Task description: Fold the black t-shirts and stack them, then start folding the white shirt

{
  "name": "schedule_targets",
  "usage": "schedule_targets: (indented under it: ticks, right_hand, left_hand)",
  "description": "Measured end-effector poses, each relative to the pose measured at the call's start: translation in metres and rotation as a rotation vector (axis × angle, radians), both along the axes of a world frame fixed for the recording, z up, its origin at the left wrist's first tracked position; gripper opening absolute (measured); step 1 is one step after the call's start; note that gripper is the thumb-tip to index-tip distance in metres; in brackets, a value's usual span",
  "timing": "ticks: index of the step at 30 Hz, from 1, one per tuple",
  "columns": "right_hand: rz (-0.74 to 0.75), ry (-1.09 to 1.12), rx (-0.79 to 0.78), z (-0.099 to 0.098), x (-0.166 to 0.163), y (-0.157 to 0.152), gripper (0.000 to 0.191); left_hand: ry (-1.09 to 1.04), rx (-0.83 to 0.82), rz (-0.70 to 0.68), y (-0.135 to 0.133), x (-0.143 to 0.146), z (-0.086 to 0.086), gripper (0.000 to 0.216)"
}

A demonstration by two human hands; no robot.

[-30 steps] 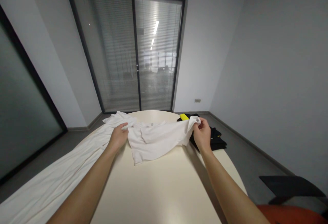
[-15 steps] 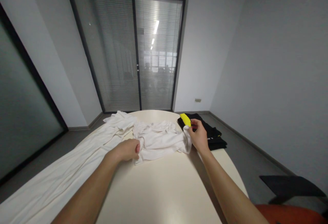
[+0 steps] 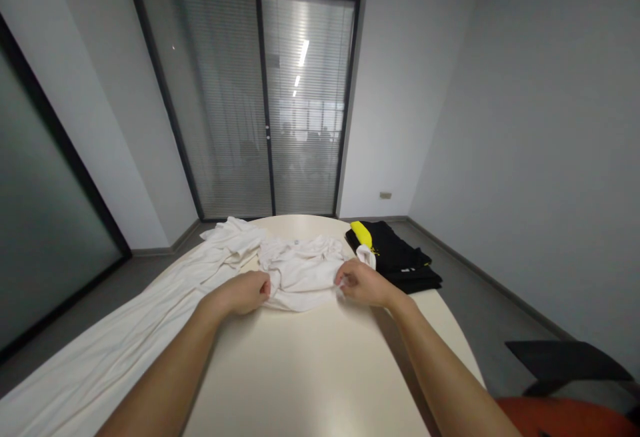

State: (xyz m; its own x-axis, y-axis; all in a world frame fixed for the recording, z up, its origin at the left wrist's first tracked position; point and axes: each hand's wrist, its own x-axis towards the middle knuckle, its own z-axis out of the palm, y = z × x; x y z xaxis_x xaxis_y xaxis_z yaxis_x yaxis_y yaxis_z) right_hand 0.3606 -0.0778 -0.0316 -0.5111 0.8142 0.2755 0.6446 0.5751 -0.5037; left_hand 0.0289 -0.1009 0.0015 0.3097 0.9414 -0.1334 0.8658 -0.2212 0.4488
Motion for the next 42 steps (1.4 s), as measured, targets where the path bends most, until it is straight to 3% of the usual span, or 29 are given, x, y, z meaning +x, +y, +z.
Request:
schedule_targets:
  ticks: [2, 8, 17, 25, 30, 35, 42]
  right_hand:
    - [0.020, -0.040, 0.015, -0.002, 0.000, 0.000, 0.021]
    - [0.059, -0.067, 0.040, -0.007, 0.003, 0.002, 0.034]
    - [0.010, -0.029, 0.033, -0.005, 0.002, 0.003, 0.021]
    - [-0.136, 0.041, 0.195, -0.007, 0.005, 0.010, 0.024]
    - [-0.212, -0.004, 0.194, -0.003, 0.005, 0.008, 0.021]
    - [-0.270, 0.079, 0.195, -0.004, 0.006, 0.009, 0.021]
    - [-0.260, 0.090, 0.185, -0.015, 0.010, 0.013, 0.018]
  left_hand:
    - [-0.136, 0.012, 0.049, 0.005, -0.001, 0.003, 0.011]
    - [-0.681, 0.179, 0.305, 0.027, 0.003, -0.001, 0.012]
    - [-0.955, 0.323, 0.439, 0.034, 0.005, 0.007, 0.017]
    - [-1.022, 0.495, 0.486, 0.036, 0.000, 0.009, 0.022]
    - [-1.071, 0.520, 0.519, 0.040, -0.004, 0.008, 0.028]
    - [-0.841, 0.590, 0.486, 0.037, -0.003, 0.011, 0.047]
    - [-0.700, 0.677, 0.415, 0.032, -0.004, 0.014, 0.028]
